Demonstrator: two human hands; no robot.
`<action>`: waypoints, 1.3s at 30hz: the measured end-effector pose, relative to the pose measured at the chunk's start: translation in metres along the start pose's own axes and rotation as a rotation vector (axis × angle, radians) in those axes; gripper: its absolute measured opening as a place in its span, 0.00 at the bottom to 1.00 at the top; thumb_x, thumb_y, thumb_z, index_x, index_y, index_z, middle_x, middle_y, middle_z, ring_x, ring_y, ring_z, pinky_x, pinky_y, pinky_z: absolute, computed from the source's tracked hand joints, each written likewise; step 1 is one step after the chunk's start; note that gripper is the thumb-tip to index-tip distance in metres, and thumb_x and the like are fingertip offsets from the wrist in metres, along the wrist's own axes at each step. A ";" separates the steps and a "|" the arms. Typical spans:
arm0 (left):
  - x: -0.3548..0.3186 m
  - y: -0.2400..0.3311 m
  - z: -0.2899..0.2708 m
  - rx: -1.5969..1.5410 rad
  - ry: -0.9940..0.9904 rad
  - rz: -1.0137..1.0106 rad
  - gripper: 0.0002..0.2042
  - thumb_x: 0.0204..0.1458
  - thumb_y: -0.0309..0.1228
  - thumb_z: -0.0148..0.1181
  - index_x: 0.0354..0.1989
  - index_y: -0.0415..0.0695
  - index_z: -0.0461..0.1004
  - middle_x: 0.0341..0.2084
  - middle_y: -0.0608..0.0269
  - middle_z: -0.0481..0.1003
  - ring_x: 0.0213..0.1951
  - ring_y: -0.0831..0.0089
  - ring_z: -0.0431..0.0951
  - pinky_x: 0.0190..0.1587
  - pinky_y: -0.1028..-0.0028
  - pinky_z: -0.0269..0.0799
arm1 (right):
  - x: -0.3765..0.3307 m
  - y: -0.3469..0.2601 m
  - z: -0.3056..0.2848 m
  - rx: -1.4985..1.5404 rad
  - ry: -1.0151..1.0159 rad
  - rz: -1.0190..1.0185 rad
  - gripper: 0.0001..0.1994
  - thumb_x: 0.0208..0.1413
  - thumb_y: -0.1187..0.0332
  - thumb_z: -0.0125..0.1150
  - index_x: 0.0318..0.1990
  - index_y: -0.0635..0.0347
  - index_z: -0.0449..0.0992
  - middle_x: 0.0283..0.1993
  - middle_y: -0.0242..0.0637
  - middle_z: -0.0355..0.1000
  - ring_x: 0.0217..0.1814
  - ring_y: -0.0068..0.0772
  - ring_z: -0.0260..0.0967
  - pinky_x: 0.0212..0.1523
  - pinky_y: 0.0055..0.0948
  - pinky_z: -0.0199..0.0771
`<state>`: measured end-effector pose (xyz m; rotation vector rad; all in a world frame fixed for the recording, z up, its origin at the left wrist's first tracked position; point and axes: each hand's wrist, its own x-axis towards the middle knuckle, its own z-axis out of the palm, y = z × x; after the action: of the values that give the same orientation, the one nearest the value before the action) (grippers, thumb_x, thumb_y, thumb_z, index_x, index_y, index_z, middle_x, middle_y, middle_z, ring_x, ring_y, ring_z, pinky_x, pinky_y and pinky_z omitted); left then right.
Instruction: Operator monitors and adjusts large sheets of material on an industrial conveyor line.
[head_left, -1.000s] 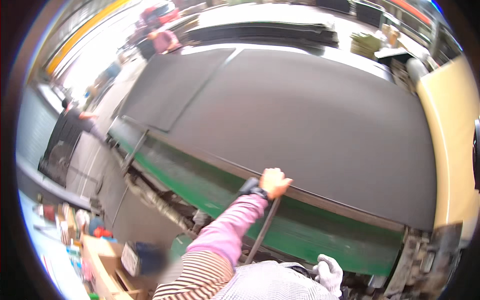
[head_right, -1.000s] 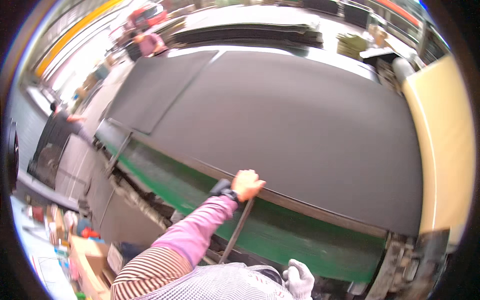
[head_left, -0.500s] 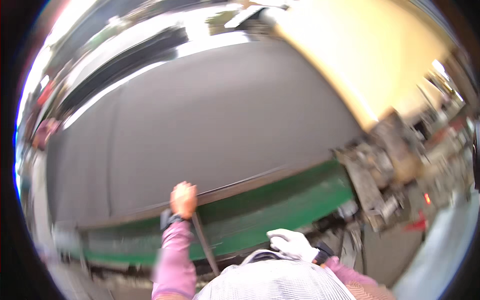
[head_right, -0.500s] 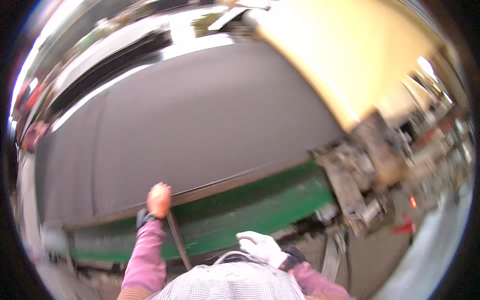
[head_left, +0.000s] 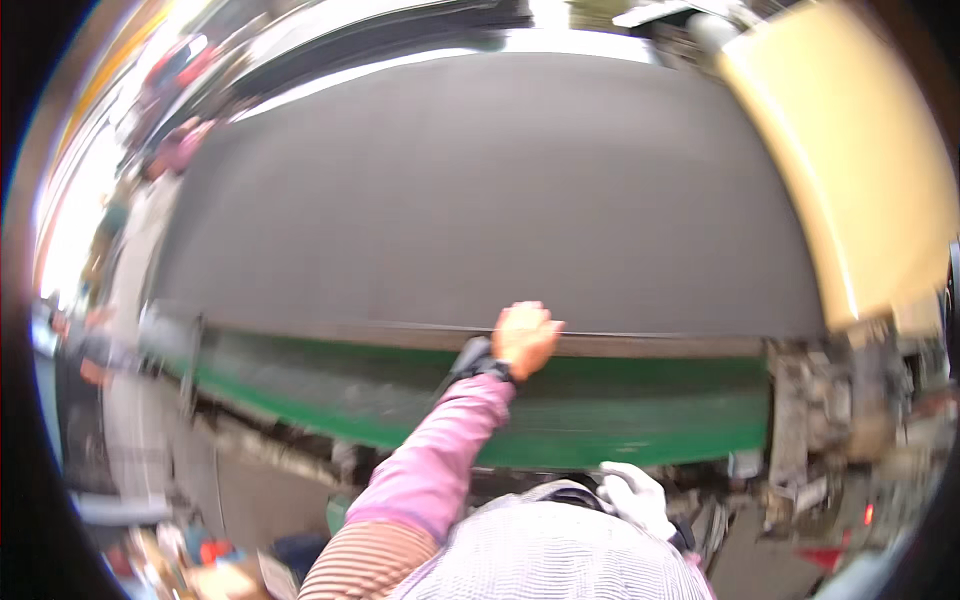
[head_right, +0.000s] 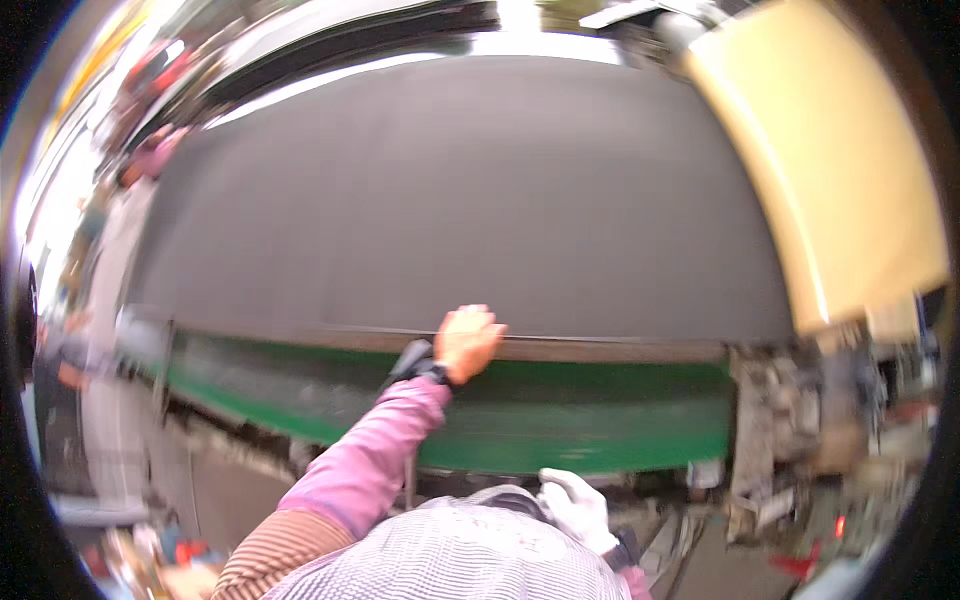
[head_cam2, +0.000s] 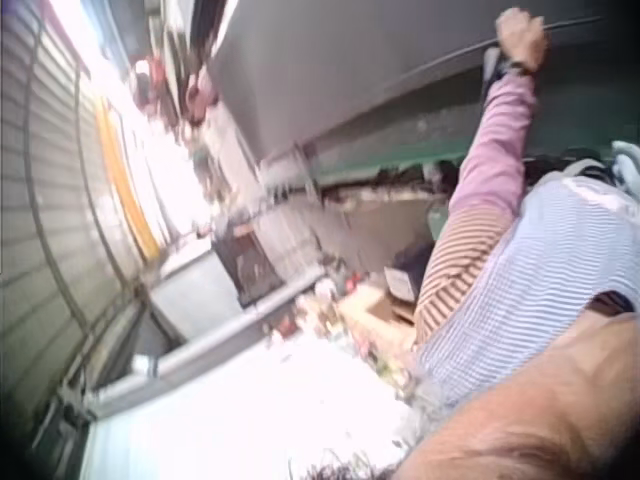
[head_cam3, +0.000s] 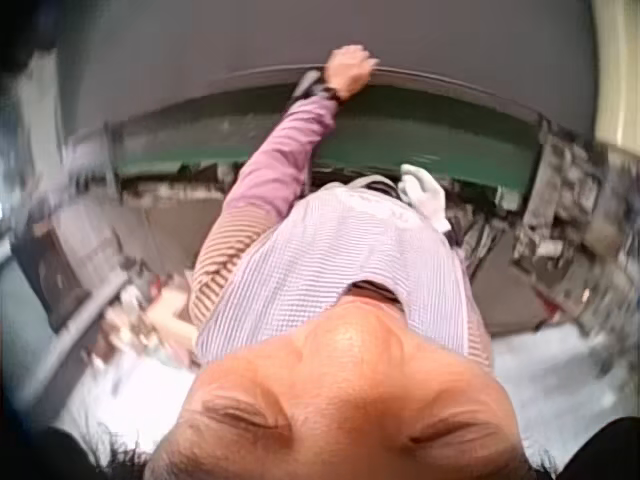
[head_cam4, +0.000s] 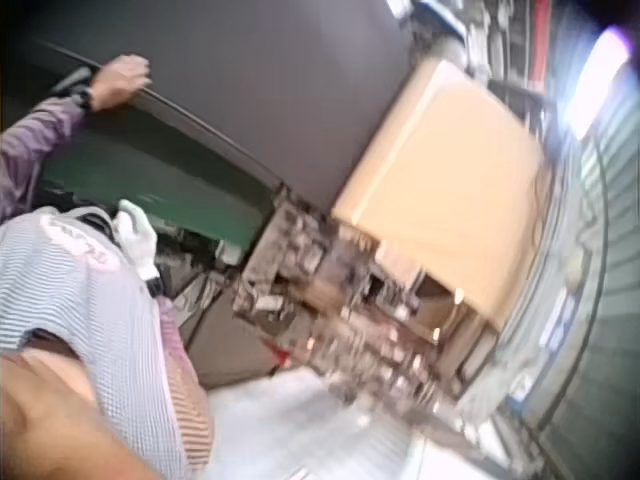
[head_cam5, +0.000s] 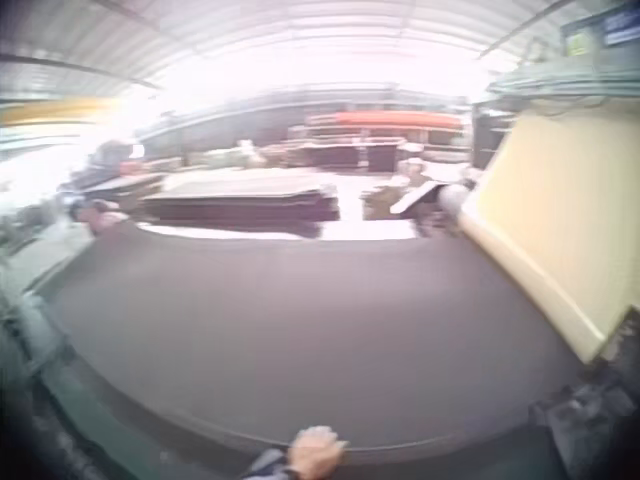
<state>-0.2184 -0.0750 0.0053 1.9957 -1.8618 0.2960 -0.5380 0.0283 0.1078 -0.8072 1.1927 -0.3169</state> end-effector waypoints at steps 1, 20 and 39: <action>0.004 0.005 0.002 -0.115 -0.053 -0.056 0.14 0.54 0.40 0.56 0.37 0.41 0.76 0.41 0.52 0.75 0.46 0.56 0.73 0.47 0.61 0.69 | -0.001 -0.001 -0.001 -0.049 0.003 -0.019 0.13 0.59 0.73 0.55 0.50 0.66 0.74 0.36 0.36 0.76 0.31 0.20 0.70 0.30 0.20 0.72; -0.041 -0.201 -0.054 0.146 -0.277 -0.756 0.29 0.42 0.53 0.65 0.45 0.41 0.73 0.45 0.55 0.69 0.51 0.58 0.68 0.53 0.62 0.69 | 0.007 -0.027 0.012 -0.142 0.154 0.070 0.12 0.58 0.71 0.56 0.50 0.60 0.74 0.29 0.31 0.73 0.21 0.14 0.62 0.22 0.17 0.63; -0.059 -0.178 -0.075 -0.177 -0.302 -0.527 0.18 0.55 0.45 0.52 0.33 0.43 0.79 0.36 0.52 0.77 0.43 0.53 0.75 0.49 0.61 0.70 | 0.012 -0.012 -0.003 -0.171 0.064 -0.089 0.11 0.58 0.74 0.52 0.47 0.65 0.75 0.29 0.31 0.72 0.27 0.16 0.68 0.27 0.16 0.69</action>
<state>-0.0392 0.0171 0.0237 2.3996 -1.3742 -0.3234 -0.5347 0.0118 0.1076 -1.0077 1.2582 -0.3187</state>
